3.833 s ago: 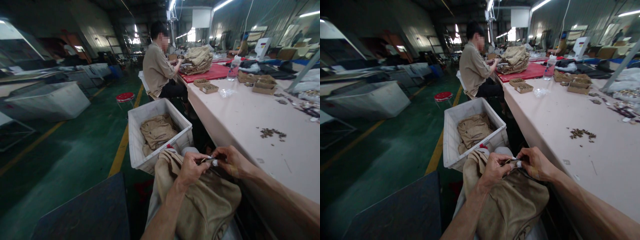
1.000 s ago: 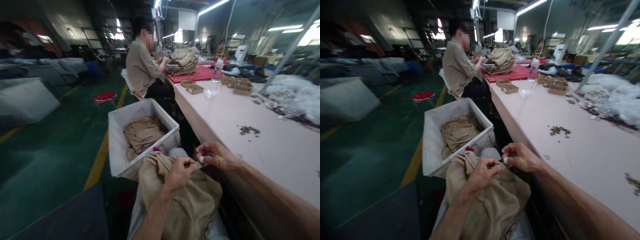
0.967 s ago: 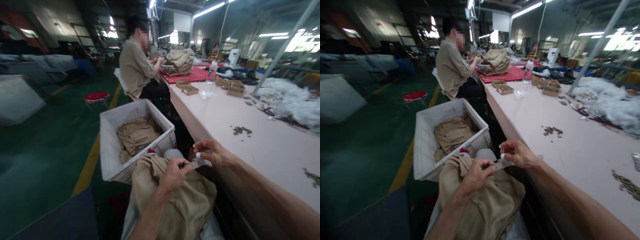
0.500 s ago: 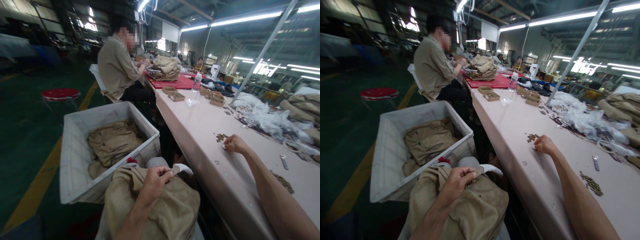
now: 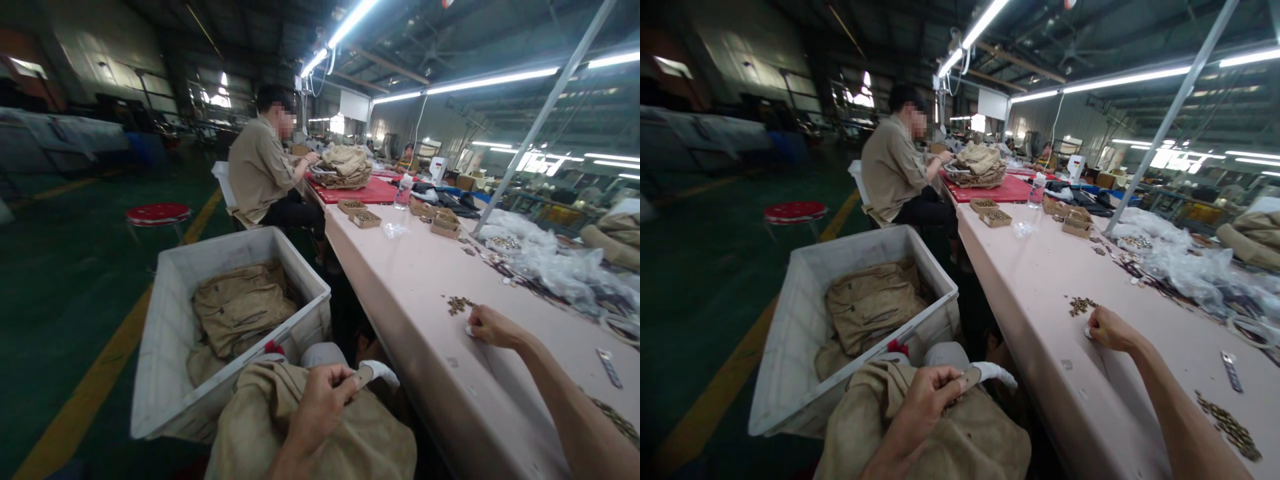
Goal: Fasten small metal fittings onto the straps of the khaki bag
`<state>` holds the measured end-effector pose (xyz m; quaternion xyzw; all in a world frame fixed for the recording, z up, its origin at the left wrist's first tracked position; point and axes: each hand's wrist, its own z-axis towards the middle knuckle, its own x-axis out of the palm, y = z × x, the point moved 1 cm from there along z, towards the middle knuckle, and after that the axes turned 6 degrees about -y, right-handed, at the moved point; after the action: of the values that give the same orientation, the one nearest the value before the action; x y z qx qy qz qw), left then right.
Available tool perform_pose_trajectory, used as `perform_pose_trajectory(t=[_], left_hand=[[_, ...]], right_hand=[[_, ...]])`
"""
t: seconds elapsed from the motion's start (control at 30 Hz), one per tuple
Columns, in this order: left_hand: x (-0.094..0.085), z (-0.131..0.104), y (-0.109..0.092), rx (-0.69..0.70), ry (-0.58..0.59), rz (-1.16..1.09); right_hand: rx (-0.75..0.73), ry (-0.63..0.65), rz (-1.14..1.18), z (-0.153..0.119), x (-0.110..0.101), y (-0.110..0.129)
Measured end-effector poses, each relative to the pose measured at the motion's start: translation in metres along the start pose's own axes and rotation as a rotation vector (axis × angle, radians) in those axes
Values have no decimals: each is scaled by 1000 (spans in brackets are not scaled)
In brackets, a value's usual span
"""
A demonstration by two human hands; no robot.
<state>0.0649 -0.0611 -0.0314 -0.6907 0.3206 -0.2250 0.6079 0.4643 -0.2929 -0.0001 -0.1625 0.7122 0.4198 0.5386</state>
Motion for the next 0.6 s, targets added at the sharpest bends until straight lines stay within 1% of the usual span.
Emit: perform_pose_trajectory(t=[0.13, 0.3, 0.4, 0.5, 0.6], left_hand=[[2, -2, 3, 13, -7, -3], [3, -7, 3, 13, -29, -15], [1, -11, 2, -4, -61, -5], [0, -15, 2, -27, -107, -3], [-1, -17, 9, -45, -157, 0]], right_hand=[[-47, 24, -8, -3, 3, -2], [-35, -28, -13, -9, 5, 5], [-50, -88, -19, -14, 6, 13], [-99, -136, -21, -16, 11, 23], [-172, -166, -9, -17, 20, 44]])
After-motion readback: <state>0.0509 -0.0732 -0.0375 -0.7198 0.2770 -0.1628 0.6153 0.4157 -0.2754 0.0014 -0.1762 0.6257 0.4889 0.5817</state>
